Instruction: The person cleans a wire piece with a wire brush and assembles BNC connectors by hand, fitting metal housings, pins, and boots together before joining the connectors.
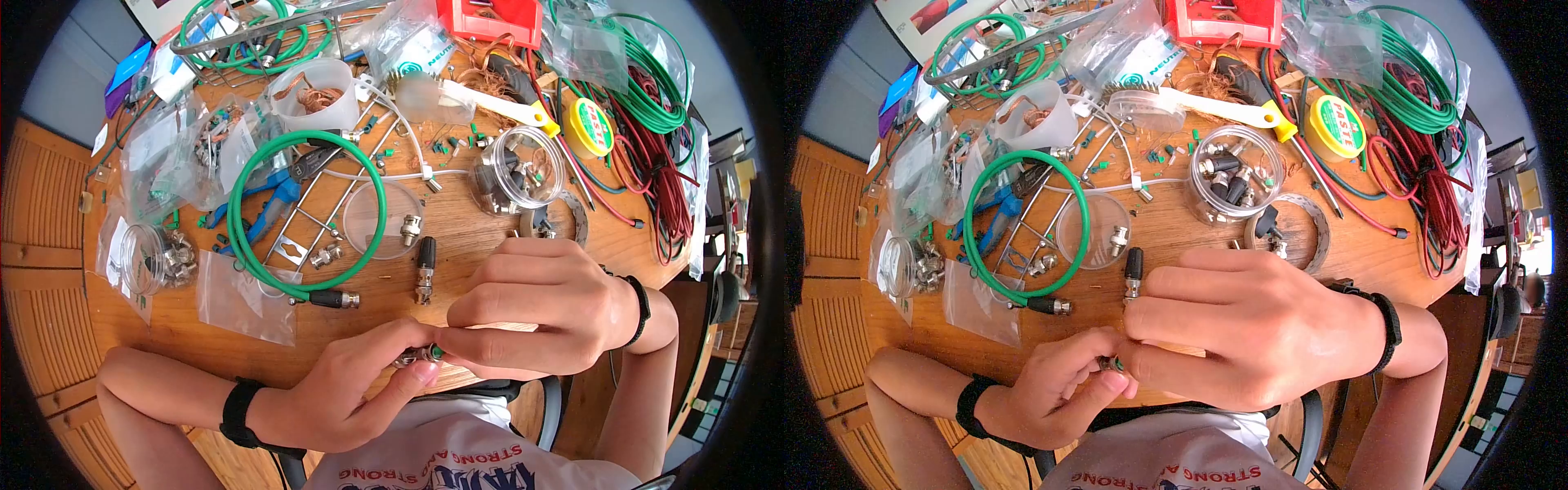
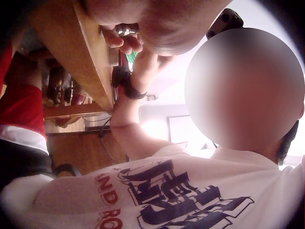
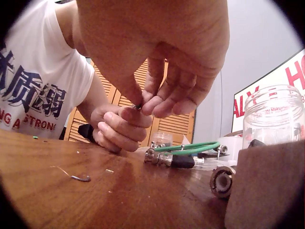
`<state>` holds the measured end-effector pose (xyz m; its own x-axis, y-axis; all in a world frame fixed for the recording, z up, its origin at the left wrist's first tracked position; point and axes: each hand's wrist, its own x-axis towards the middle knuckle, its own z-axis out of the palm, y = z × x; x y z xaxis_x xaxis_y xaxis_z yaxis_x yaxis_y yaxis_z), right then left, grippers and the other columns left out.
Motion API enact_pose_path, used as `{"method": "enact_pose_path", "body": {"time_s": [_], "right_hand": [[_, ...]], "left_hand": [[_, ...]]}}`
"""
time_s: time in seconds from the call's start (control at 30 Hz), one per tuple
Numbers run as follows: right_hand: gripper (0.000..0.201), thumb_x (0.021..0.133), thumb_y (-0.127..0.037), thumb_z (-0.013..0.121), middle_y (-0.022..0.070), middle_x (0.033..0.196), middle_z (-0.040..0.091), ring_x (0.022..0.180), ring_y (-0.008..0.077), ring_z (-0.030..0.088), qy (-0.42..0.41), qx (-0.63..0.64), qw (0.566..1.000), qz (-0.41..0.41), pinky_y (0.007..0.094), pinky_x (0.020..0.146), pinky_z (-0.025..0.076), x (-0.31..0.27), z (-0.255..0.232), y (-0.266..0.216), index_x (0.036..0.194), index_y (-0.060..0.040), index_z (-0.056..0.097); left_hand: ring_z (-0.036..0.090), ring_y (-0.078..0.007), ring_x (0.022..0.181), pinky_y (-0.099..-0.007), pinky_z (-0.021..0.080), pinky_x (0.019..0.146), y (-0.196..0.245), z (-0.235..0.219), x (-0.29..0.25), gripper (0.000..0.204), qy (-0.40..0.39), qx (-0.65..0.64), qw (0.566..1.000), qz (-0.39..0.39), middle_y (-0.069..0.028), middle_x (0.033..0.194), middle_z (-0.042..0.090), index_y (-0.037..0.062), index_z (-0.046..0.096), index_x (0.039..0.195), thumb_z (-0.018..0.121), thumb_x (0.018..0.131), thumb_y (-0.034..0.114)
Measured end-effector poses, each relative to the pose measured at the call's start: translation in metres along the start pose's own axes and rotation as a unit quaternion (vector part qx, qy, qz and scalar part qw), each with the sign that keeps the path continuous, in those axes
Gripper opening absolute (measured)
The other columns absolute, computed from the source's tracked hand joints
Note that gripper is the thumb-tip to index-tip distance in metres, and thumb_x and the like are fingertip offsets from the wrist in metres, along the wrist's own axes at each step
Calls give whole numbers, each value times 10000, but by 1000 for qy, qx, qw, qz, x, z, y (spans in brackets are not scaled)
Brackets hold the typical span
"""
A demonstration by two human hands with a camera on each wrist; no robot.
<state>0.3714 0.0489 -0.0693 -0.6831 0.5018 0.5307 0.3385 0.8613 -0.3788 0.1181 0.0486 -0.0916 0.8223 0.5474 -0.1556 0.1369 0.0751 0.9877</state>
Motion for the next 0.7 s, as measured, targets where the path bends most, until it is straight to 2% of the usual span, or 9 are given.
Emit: {"method": "enact_pose_path", "body": {"time_s": [0.17,0.23,0.3,0.37,0.43,0.47,0.7], "right_hand": [[206,745,-88,797,75,869,561,713,199,576,-6,-9,1000,0,316,544,427,1,-4,0,872,36,692],[163,809,-116,826,42,850,656,635,175,598,-7,-3,999,34,297,515,395,0,-6,0,939,-33,774],[156,801,-109,829,44,838,652,630,182,590,15,-1,998,57,310,524,400,-1,-5,1,926,-37,769],[151,793,-102,833,46,826,648,625,190,582,38,2,996,80,322,533,405,0,-9,3,913,-41,765],[145,772,-69,826,46,798,624,631,208,565,1,-112,986,122,348,556,401,4,-17,4,895,-42,755],[160,758,-48,827,43,773,587,647,227,542,14,-150,980,129,362,586,394,5,-15,4,897,-41,750],[208,723,-44,843,48,826,518,739,246,511,-38,-218,954,204,375,663,383,4,-21,-1,913,-67,759]], "left_hand": [[720,-245,909,-341,546,821,0,0,0,242,-3,-4,1000,-4,-156,1026,683,-54,581,1256,553,1067,95],[718,-248,934,-342,547,839,-2,0,0,244,-1,8,1000,8,-159,1057,685,-48,584,1264,554,1067,92],[717,-251,960,-343,548,857,-6,1,0,247,1,19,1000,19,-163,1087,688,-42,587,1273,554,1067,90],[662,-119,858,-279,559,770,-10,4,2,210,13,2,998,59,-96,1036,685,-39,590,1249,526,1082,71],[656,-118,873,-281,558,787,-8,4,1,213,9,-10,999,50,-100,1058,682,-39,595,1255,520,1082,60],[650,-118,887,-283,557,804,-7,3,1,217,5,-22,999,41,-103,1079,680,-38,599,1262,514,1083,49],[640,-117,873,-280,550,816,-7,4,1,213,5,-24,999,35,-95,1067,683,-37,603,1254,512,1083,53]]}}
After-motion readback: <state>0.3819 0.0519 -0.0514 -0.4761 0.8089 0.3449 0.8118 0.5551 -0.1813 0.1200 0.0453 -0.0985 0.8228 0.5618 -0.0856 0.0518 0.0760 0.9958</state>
